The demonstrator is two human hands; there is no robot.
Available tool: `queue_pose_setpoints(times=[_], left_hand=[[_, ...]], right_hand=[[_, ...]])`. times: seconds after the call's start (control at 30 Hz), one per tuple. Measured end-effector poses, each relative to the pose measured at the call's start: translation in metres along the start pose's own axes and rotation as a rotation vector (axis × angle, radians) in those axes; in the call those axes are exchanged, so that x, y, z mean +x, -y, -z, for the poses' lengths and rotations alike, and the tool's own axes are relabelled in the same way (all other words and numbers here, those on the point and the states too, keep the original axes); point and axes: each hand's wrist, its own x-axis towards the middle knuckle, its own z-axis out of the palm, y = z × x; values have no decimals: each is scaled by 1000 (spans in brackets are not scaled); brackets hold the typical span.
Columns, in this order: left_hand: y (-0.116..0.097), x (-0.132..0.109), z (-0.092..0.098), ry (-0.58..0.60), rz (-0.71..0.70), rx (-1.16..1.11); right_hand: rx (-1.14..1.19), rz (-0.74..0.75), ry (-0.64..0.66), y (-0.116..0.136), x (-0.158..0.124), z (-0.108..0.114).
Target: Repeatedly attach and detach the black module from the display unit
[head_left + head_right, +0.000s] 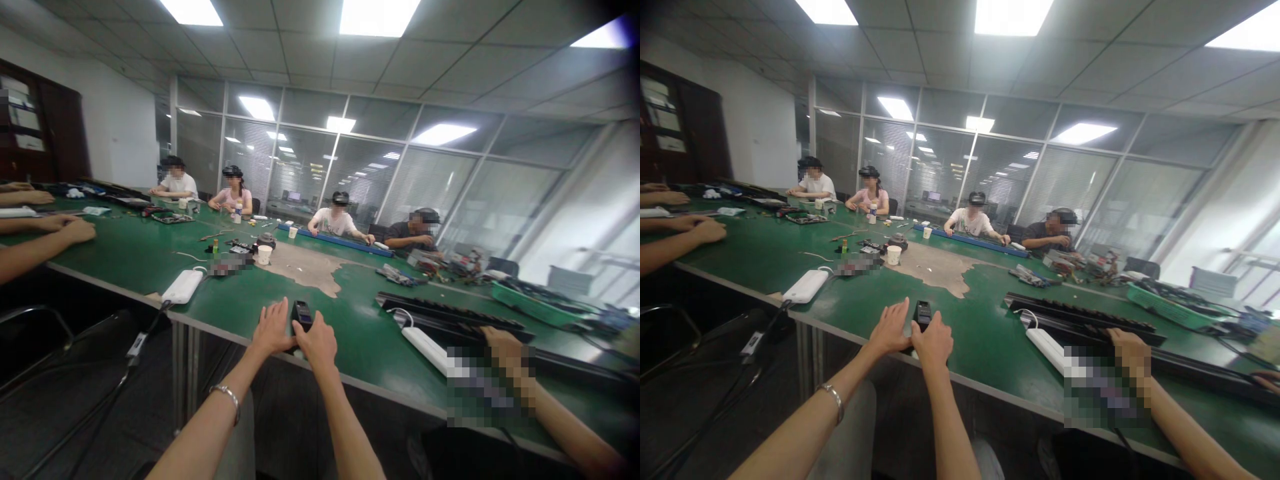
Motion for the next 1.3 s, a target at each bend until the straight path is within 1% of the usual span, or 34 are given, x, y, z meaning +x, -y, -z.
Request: queue_pose_setpoints(times=[0.13,0.27,0.37,0.43,0.53,0.6,0.67,0.73,0.8,0.9,1.03,1.2,1.3], left_hand=[[1,1,-2,-21,-3,-5],[4,1,-5,-41,-31,-10],[6,1,-7,-47,-42,-11],[7,2,-7,-43,-43,-16],[8,3,-7,-33,-44,-21],[8,4,-8,-30,-43,-21],[8,4,-8,-30,-42,-18],[7,4,-8,-34,-43,-14],[7,4,-8,-36,-44,-6],[7,5,-8,-27,-36,9],[7,5,-8,-16,-29,20],[6,4,-8,-29,-32,23],[6,3,-8,-34,-29,35]], right_hand=[[21,8,46,-2,-1,-5],[53,20,-10,-6,-3,-11],[110,2,-16,-7,-1,-10],[185,-4,-30,-6,2,-7],[358,11,-93,-8,8,-1],[468,2,-146,-13,12,3],[521,-36,-191,-22,16,4],[494,-86,-213,-34,18,1],[405,-140,-211,-46,18,-4],[289,-161,-196,-59,14,-16],[183,-100,-191,-64,7,-28],[148,0,-307,-66,0,-33],[142,13,-306,-67,-2,-33]])
